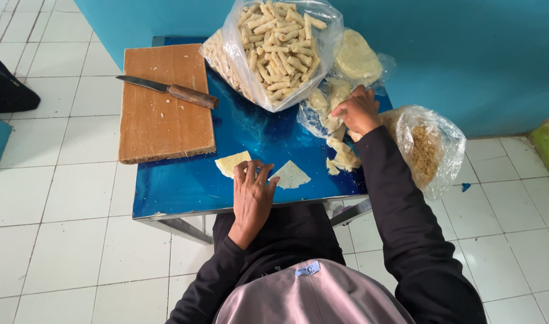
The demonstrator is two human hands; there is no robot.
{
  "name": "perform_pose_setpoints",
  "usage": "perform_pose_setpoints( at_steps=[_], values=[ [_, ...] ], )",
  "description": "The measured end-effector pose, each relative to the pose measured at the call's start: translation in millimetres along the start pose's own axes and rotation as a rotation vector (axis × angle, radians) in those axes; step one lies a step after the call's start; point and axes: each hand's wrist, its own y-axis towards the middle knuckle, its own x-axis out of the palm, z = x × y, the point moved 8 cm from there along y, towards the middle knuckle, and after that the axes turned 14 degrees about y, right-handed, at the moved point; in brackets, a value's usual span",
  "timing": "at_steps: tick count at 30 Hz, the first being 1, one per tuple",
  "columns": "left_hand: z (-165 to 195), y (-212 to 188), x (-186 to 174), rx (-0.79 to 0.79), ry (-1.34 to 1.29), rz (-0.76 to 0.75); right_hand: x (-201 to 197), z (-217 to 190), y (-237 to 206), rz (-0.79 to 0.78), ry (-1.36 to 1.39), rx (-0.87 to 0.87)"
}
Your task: The person sits at a small table and folds thin dough wrappers around a pinch of brown filling taken from a plastic bag, pressing each wrapper closed and setting the folded pastry aside with a pile of finished ones. The person repeats this folding cycle throughout the episode.
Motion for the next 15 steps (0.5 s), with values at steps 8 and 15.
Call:
perform_pose_setpoints(
  at_steps=[8, 15],
  values=[
    [2.7, -1.8, 4.3, -0.012, 0.063, 0.004, -3.4, -19.1, -20.4, 0.042, 0.167, -0.237],
    [1.1, -1.5, 5.8, -0.067, 0.072, -0.007, -6.6, -89.6, -101.5, 0.063, 0.168, -0.374]
  ],
)
